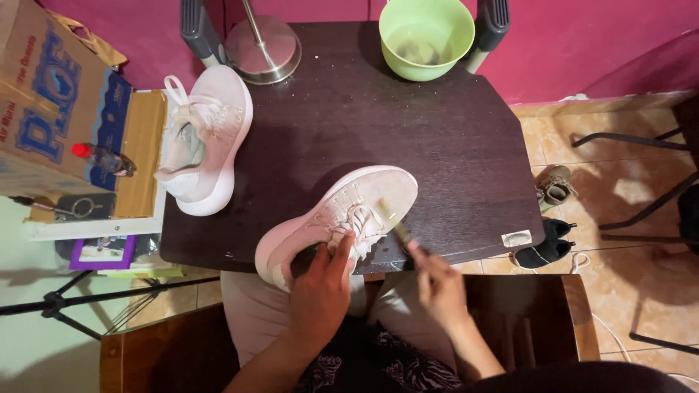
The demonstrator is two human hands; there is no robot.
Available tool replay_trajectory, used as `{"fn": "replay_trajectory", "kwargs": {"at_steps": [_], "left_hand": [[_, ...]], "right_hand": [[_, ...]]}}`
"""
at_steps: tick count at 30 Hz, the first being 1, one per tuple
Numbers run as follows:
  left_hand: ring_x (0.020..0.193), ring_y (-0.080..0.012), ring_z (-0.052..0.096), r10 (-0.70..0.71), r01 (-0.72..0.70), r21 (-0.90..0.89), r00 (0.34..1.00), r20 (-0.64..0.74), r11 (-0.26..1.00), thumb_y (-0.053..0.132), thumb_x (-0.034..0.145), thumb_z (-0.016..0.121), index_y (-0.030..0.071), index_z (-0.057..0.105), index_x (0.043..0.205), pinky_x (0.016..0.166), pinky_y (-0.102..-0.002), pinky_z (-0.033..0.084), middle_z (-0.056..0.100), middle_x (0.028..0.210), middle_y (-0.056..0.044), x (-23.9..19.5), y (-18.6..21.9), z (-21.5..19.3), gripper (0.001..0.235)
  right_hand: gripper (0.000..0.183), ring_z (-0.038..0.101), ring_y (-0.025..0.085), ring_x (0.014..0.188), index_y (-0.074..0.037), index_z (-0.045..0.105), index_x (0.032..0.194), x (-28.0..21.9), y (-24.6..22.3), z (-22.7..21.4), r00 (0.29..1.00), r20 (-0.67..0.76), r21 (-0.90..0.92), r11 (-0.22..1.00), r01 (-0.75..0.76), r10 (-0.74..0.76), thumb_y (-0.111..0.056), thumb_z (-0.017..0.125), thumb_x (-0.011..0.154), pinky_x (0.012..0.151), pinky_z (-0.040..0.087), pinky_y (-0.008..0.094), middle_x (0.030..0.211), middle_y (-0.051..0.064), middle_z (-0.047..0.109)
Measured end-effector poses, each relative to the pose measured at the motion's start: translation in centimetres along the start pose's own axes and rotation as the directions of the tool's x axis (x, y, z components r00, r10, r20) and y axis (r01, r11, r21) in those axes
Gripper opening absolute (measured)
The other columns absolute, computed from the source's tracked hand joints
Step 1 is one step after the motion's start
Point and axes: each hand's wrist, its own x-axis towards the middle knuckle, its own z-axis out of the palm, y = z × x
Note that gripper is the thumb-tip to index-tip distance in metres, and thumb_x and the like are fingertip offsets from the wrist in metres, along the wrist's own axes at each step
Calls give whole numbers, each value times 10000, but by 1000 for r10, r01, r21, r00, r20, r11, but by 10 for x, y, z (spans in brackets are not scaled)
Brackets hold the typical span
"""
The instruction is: The person scrubs a white sneaker with a toothbrush, focusing on the sole and upper surfaces. They repeatedly dip the brush into a green bowl of water and continue scrubbing different areas of the shoe.
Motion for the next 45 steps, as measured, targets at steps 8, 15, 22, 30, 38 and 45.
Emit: {"fn": "replay_trajectory", "kwargs": {"at_steps": [8, 15, 22, 30, 38, 45], "left_hand": [[752, -393, 696, -70, 85, -139, 992, 109, 987, 203, 962, 636, 224, 548, 1460, 594, -490, 555, 670, 1166, -156, 18, -9, -7, 506], [726, -323, 684, -47, 64, -160, 993, 109, 985, 185, 994, 616, 188, 526, 1479, 524, -418, 524, 654, 1065, -118, 26, -10, -14, 493], [729, -324, 696, -53, 71, -158, 992, 114, 985, 165, 985, 626, 177, 538, 1470, 548, -416, 543, 668, 1051, -122, 26, -7, -18, 493], [810, -367, 709, -89, 112, -172, 987, 136, 979, 201, 986, 625, 226, 521, 1489, 619, -455, 555, 673, 1159, -177, 23, -12, -11, 514], [860, -354, 672, -85, 129, -198, 973, 215, 972, 163, 906, 645, 176, 578, 1441, 718, -483, 509, 728, 971, -124, 61, -41, -12, 540], [785, -336, 711, -66, 100, -218, 986, 156, 971, 205, 836, 726, 217, 691, 1347, 753, -453, 547, 753, 886, -119, 72, -49, -26, 512]], "right_hand": [[502, 502, 115, 602, -74, 584, 1408, -8, -19, 0, 991, -9, 114, 984, -133, 135, 54, 532, 925, 506, 408, 262, 777, 19, 623], [473, 485, 131, 637, 2, 495, 1452, -14, -48, 17, 979, 93, 226, 954, -198, 181, 14, 503, 979, 473, 405, 261, 646, 21, 488], [513, 647, 325, 1271, -34, 499, 1454, 10, -51, 6, 980, 15, 171, 965, -198, 199, 54, 422, 955, 1088, 528, 340, 1420, 202, 609], [520, 389, 126, 625, -73, 523, 1476, 2, -55, 3, 995, 60, 170, 982, -86, 76, 28, 519, 966, 556, 353, 268, 736, -12, 411], [525, 465, 98, 547, -135, 539, 1451, -14, -13, 0, 995, -38, 12, 996, -93, 93, 33, 485, 957, 458, 405, 271, 685, -22, 601], [515, 728, 262, 679, -207, 742, 1274, -19, -8, 10, 995, -54, -30, 996, -88, 86, 6, 594, 829, 678, 599, 340, 724, 53, 734]]}}
